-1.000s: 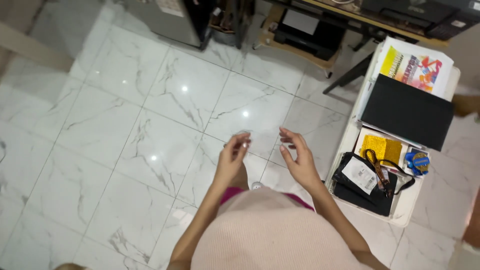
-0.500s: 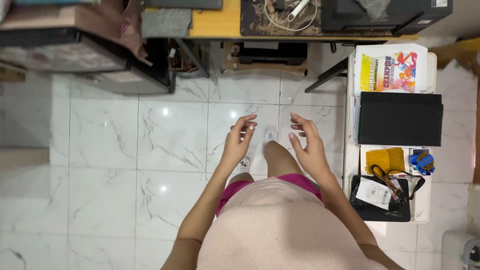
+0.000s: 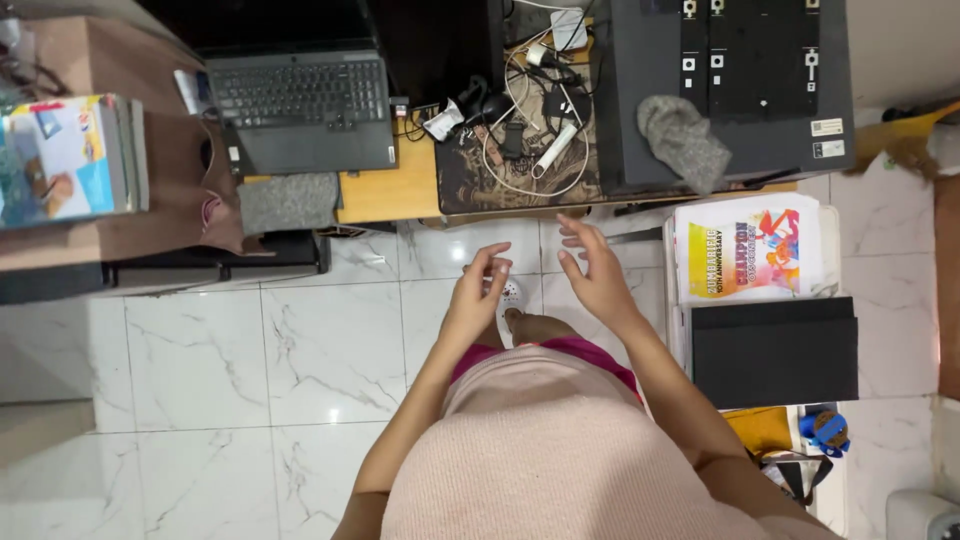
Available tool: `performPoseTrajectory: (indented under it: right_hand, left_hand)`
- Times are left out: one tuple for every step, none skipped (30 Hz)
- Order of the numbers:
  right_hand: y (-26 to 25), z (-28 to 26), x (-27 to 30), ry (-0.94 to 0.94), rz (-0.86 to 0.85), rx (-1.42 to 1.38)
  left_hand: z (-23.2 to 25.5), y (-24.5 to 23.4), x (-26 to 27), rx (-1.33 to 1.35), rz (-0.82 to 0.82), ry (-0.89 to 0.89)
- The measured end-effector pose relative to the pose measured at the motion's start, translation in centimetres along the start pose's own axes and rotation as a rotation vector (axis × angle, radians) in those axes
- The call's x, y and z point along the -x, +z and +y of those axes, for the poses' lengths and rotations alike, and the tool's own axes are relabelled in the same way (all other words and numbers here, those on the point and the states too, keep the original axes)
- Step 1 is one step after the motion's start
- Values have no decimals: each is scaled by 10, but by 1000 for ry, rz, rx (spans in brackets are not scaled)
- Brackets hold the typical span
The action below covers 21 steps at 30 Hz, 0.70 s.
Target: Unpacking various electronics accessories and then cleaning a component from a printer with a cloth.
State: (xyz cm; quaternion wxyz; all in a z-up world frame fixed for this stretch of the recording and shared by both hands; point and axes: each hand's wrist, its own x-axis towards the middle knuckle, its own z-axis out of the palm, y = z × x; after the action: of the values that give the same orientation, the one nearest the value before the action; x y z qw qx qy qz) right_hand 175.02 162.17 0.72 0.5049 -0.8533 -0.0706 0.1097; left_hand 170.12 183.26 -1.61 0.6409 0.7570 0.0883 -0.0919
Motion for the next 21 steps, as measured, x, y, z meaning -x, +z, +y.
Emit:
performPoseTrajectory:
  right_hand:
    - [6,13,-15,20,-1,-5]
    - [11,26,-29,39,-5,1]
    - [15,38,-43,59,-9,7]
    - [17,48,-60,57,3,10]
    - [20,58,-77,71,2,26]
    - [28,70,-90,90,-1,34]
    - [33,85,-111,93,11,29]
    - [45,96,-108,107,10,35]
    - [56,105,-104,121,8,41]
    - [55,105,-116,125,34,49]
    - [54,105,-128,161,36,59]
    - [53,106,-138,197,31,66]
    - [50,110,-153,201,51,72]
    - [53,111,-153,265,24,60]
    - [55,113,-152,329,-2,47]
    - [58,124,-160,344,11,45]
    - [60,135,-166,308,19,113]
    - [61,146,-172,272,26,180]
    - [60,149,-179,286,38,178]
    - [60,152,-185,283,24,294]
    - [61,154,-190,279,8,410]
  left_hand:
    - [-9,-3,-15,-2,-11,-17]
    - [-18,-4,-29,-30,-13,-25]
    - [-26,-7,-43,-57,-16,-33]
    - [-45,-4,-66,-57,-24,-23]
    - [-64,-3,-88,-84,-25,-15]
    - [-87,-4,-106,-117,-28,-13]
    - [-93,-5,-130,-123,-38,-8]
    - [-100,-8,-132,-152,-73,-51]
    - [-106,-13,-133,-181,-108,-93]
    - [-114,-12,-151,-179,-129,-75]
    - [-121,-11,-170,-190,-159,-71]
    - [-131,-9,-186,-202,-184,-73]
    - [-137,-9,-208,-199,-200,-60]
    - [-145,-13,-212,-227,-233,-83]
    - [-154,-15,-215,-255,-265,-106]
    - [-161,-18,-224,-257,-285,-106]
    - [-168,-20,-233,-245,-307,-122]
    - [-174,-21,-242,-234,-328,-139]
    - [-171,-19,-248,-237,-347,-139]
    - [-168,-19,-250,-231,-362,-171]
    - [-164,-19,-252,-225,-376,-203]
